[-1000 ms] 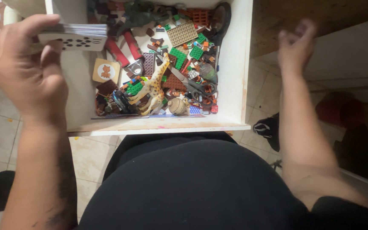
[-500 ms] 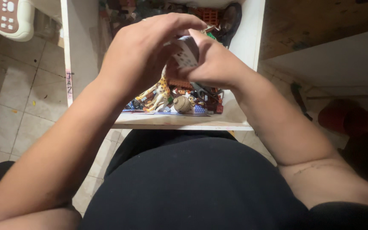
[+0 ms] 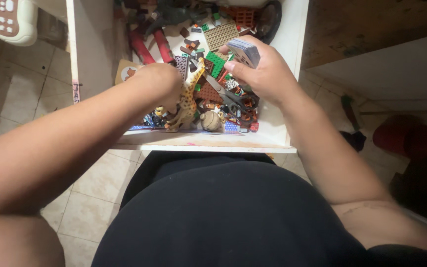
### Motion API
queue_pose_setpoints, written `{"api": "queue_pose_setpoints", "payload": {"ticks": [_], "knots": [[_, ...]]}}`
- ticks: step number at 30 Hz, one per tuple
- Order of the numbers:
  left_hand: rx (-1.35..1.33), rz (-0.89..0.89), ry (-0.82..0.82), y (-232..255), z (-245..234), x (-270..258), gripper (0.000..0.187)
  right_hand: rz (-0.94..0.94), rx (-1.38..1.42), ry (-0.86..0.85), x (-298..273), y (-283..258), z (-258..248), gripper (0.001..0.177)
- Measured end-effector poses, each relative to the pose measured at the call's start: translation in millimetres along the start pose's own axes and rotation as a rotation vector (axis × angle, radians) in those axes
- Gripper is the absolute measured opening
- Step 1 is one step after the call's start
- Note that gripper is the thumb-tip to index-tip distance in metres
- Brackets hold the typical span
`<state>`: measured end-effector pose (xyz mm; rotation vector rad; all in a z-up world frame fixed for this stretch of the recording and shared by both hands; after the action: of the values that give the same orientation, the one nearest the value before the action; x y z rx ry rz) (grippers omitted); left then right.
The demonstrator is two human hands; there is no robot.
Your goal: The person sorts through a drawer filled with toys and miscellaneous items. They handle playing cards, a small pouch, and various small toys, moving them around and placing some into a colorful pouch.
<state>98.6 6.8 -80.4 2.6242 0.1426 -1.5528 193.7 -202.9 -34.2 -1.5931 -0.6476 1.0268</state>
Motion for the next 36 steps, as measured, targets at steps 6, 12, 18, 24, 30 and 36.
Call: {"api": "queue_pose_setpoints", "payload": {"ticks": [6, 12, 18, 24, 30, 36], "knots": [[0.025, 0.063, 0.356, -38.1, -33.9, 10.1, 0.043, -0.067, -0.109, 0.068, 6.0, 8.0, -6.7, 0.028], [0.077, 0.069, 0.862, -47.9, -45.0, 31.7, 0.021, -0.148, -0.185, 0.108, 8.8, 9.6, -8.6, 0.026], [0.186, 0.126, 0.942, -32.0, -43.4, 61.4, 0.024, -0.129, -0.188, 0.13, 9.4, 9.3, -9.2, 0.026], [-0.062, 0.419, 1.161, -44.0, -44.7, 14.6, 0.043, -0.104, -0.206, 0.148, 8.4, 10.9, -11.5, 0.026], [-0.255, 0.476, 1.212, -69.3, -18.5, -76.0, 0.029, -0.087, -0.13, 0.103, 9.4, 6.2, -9.0, 0.021], [-0.52, 0.393, 1.308, -56.7, 38.0, -144.5, 0.042, 0.073, 0.03, -0.055, 7.0, -10.3, 1.4, 0.024]]}}
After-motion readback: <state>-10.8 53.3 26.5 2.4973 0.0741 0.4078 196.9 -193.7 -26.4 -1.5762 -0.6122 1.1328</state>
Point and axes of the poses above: each hand's wrist, its own x-axis towards the middle knuckle, its own z-axis out of the palm, y = z × x, the point moved 1 cm from there along x, towards the middle knuckle, and after that the axes turned 7 degrees about -y, right-handed, at the moved point
